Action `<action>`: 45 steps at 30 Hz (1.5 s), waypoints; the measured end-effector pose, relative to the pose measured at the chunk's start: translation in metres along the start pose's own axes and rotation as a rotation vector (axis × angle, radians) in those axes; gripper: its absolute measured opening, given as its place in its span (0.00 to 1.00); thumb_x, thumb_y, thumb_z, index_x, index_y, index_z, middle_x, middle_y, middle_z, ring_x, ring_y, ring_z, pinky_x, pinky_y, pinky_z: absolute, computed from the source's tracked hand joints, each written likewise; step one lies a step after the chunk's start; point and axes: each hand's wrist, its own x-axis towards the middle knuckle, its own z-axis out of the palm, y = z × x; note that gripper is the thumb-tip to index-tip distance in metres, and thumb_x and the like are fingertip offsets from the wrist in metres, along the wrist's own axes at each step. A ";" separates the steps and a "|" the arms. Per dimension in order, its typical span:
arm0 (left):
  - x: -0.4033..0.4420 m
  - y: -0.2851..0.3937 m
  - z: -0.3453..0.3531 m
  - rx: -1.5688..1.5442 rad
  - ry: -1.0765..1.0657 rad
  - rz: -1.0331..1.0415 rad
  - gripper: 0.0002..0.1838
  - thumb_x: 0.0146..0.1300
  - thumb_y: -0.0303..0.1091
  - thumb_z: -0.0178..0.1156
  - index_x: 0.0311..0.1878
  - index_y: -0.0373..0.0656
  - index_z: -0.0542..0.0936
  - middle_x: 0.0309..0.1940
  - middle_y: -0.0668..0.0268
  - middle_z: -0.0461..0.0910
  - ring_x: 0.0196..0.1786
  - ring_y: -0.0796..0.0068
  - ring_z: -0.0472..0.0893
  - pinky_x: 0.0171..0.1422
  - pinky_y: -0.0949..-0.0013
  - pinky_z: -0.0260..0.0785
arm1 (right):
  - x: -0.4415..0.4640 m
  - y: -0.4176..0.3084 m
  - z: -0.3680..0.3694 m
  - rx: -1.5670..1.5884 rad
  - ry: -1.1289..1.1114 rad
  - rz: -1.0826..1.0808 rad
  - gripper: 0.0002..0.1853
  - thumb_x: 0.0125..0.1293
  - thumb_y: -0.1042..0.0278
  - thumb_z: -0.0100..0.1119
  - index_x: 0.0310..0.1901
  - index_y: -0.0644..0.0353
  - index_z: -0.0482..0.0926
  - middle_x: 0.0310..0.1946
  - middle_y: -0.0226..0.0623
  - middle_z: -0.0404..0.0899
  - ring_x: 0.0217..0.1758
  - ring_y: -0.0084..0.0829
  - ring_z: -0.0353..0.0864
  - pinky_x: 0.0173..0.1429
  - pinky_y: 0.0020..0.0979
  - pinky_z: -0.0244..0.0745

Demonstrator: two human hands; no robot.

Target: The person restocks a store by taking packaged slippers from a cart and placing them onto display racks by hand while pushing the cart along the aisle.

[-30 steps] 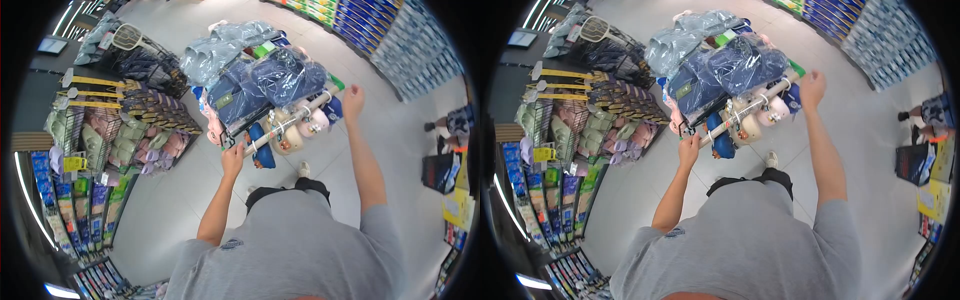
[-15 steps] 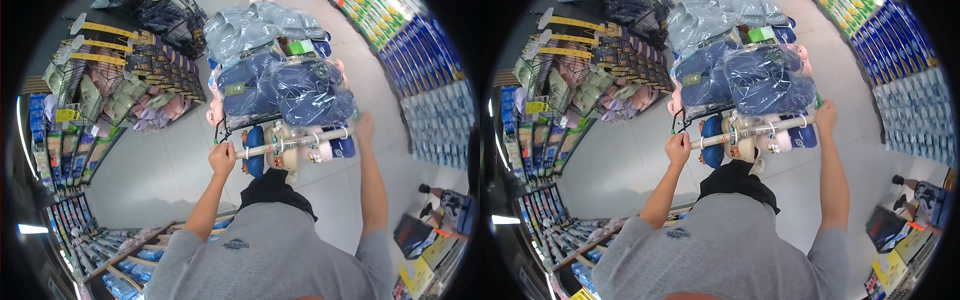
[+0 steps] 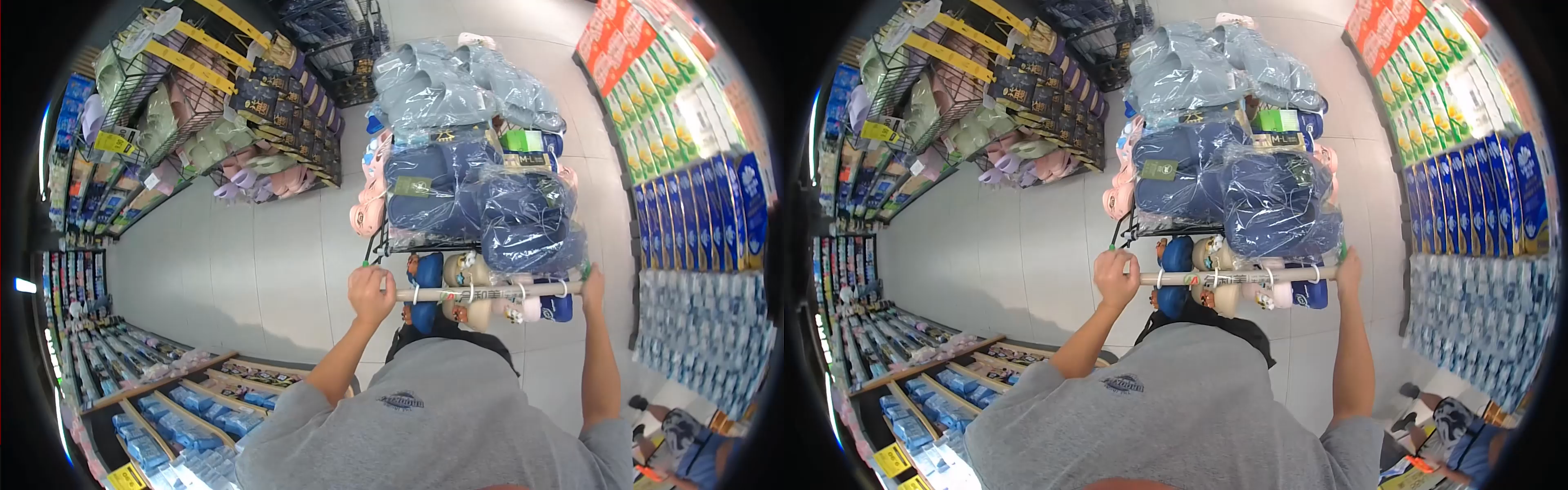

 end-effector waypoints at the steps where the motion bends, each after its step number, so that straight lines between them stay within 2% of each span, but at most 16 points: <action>1: 0.006 0.004 0.002 0.013 0.000 -0.014 0.02 0.51 0.27 0.62 0.27 0.41 0.78 0.29 0.60 0.78 0.35 0.58 0.78 0.44 0.60 0.69 | 0.002 -0.010 0.000 0.096 0.005 0.042 0.29 0.70 0.50 0.37 0.25 0.72 0.72 0.22 0.47 0.72 0.25 0.36 0.73 0.31 0.42 0.69; 3: 0.021 0.008 0.003 0.108 -0.004 -0.100 0.16 0.50 0.28 0.62 0.44 0.40 0.77 0.42 0.56 0.78 0.41 0.56 0.78 0.51 0.61 0.69 | 0.011 -0.017 0.003 0.108 -0.021 0.023 0.29 0.71 0.50 0.37 0.24 0.71 0.71 0.21 0.46 0.72 0.24 0.35 0.73 0.29 0.41 0.68; 6: 0.025 0.005 0.030 0.036 0.024 -0.344 0.29 0.50 0.33 0.63 0.57 0.39 0.70 0.48 0.51 0.76 0.44 0.51 0.79 0.53 0.58 0.69 | 0.034 -0.027 0.002 0.087 -0.036 -0.049 0.30 0.71 0.50 0.36 0.23 0.70 0.71 0.18 0.45 0.70 0.21 0.35 0.73 0.25 0.40 0.67; 7: 0.030 0.006 0.034 0.040 0.034 -0.337 0.29 0.50 0.33 0.63 0.57 0.39 0.70 0.48 0.51 0.76 0.44 0.51 0.79 0.53 0.58 0.69 | 0.042 -0.031 0.001 0.039 -0.036 -0.094 0.30 0.71 0.50 0.36 0.23 0.70 0.70 0.17 0.44 0.70 0.19 0.35 0.72 0.24 0.40 0.67; 9: 0.048 0.006 0.039 0.110 -0.364 -0.695 0.31 0.50 0.38 0.61 0.58 0.37 0.67 0.49 0.47 0.75 0.47 0.46 0.78 0.53 0.52 0.69 | 0.059 -0.038 0.007 0.030 -0.066 -0.129 0.30 0.72 0.50 0.35 0.23 0.70 0.70 0.16 0.43 0.69 0.17 0.36 0.72 0.22 0.40 0.67; 12: 0.070 0.017 0.045 0.136 -0.502 -0.832 0.28 0.51 0.40 0.58 0.54 0.37 0.68 0.47 0.47 0.76 0.46 0.44 0.78 0.50 0.49 0.70 | 0.083 -0.055 0.004 0.030 -0.134 -0.193 0.29 0.72 0.49 0.35 0.23 0.67 0.70 0.15 0.40 0.68 0.15 0.34 0.72 0.18 0.38 0.67; 19: 0.086 0.033 0.089 0.268 -0.461 -0.861 0.22 0.49 0.34 0.54 0.50 0.38 0.69 0.40 0.45 0.79 0.44 0.44 0.79 0.47 0.48 0.70 | 0.157 -0.072 0.005 0.068 -0.347 -0.293 0.29 0.74 0.49 0.31 0.27 0.66 0.71 0.12 0.39 0.68 0.10 0.32 0.71 0.13 0.32 0.67; 20: 0.087 0.037 0.095 0.290 -0.470 -0.882 0.22 0.49 0.34 0.54 0.49 0.38 0.69 0.39 0.45 0.79 0.44 0.44 0.79 0.47 0.48 0.70 | 0.168 -0.079 0.001 -0.032 -0.374 -0.257 0.30 0.73 0.53 0.30 0.33 0.73 0.75 0.20 0.57 0.75 0.22 0.47 0.79 0.30 0.45 0.72; 21: 0.089 0.044 0.100 0.316 -0.480 -0.901 0.21 0.49 0.34 0.54 0.48 0.38 0.69 0.38 0.45 0.79 0.44 0.44 0.79 0.48 0.48 0.70 | 0.186 -0.078 0.001 -0.024 -0.372 -0.268 0.30 0.73 0.53 0.30 0.33 0.73 0.75 0.20 0.57 0.75 0.22 0.47 0.79 0.30 0.45 0.72; 24: 0.088 0.074 0.105 0.330 -0.474 -0.946 0.20 0.50 0.35 0.55 0.47 0.38 0.69 0.38 0.45 0.79 0.43 0.44 0.79 0.48 0.48 0.69 | 0.210 -0.079 -0.005 -0.094 -0.409 -0.369 0.28 0.72 0.54 0.30 0.37 0.72 0.77 0.36 0.65 0.76 0.43 0.62 0.75 0.49 0.50 0.68; 25: 0.088 0.082 0.109 0.339 -0.476 -0.934 0.20 0.50 0.35 0.55 0.47 0.38 0.69 0.38 0.45 0.79 0.43 0.44 0.79 0.48 0.48 0.69 | 0.217 -0.084 -0.008 -0.083 -0.406 -0.362 0.28 0.72 0.54 0.30 0.37 0.72 0.77 0.36 0.65 0.76 0.43 0.62 0.75 0.49 0.50 0.68; 27: 0.081 0.096 0.119 0.350 -0.446 -0.983 0.20 0.51 0.34 0.55 0.48 0.39 0.68 0.37 0.46 0.79 0.43 0.44 0.79 0.48 0.48 0.69 | 0.230 -0.088 -0.014 -0.147 -0.310 -0.559 0.28 0.72 0.52 0.30 0.35 0.70 0.76 0.27 0.60 0.77 0.33 0.57 0.78 0.42 0.48 0.72; 30: 0.064 0.113 0.129 0.335 -0.414 -1.005 0.20 0.51 0.34 0.55 0.49 0.39 0.68 0.37 0.46 0.79 0.43 0.44 0.79 0.48 0.48 0.69 | 0.248 -0.099 -0.034 -0.143 -0.443 -0.460 0.28 0.71 0.52 0.30 0.37 0.69 0.76 0.35 0.63 0.77 0.43 0.63 0.75 0.49 0.51 0.68; 39: 0.046 0.186 0.166 0.363 -0.281 -1.075 0.21 0.49 0.34 0.59 0.46 0.36 0.72 0.36 0.47 0.79 0.41 0.46 0.79 0.46 0.52 0.70 | 0.320 -0.108 -0.050 -0.294 -0.451 -0.539 0.27 0.71 0.52 0.30 0.38 0.67 0.77 0.35 0.62 0.78 0.41 0.61 0.78 0.49 0.52 0.71; 44: 0.041 0.206 0.193 0.162 -0.219 -1.378 0.20 0.45 0.33 0.62 0.40 0.31 0.74 0.32 0.48 0.80 0.37 0.51 0.81 0.43 0.54 0.71 | 0.369 -0.119 -0.054 -0.345 -0.519 -0.608 0.27 0.72 0.53 0.30 0.39 0.67 0.78 0.36 0.63 0.78 0.41 0.61 0.78 0.50 0.52 0.72; 45: 0.045 0.215 0.191 -0.084 -0.100 -1.479 0.19 0.44 0.33 0.62 0.38 0.29 0.75 0.29 0.48 0.80 0.34 0.52 0.82 0.41 0.54 0.71 | 0.375 -0.122 -0.055 -0.359 -0.554 -0.641 0.27 0.72 0.53 0.30 0.39 0.67 0.78 0.36 0.62 0.78 0.41 0.61 0.78 0.49 0.53 0.72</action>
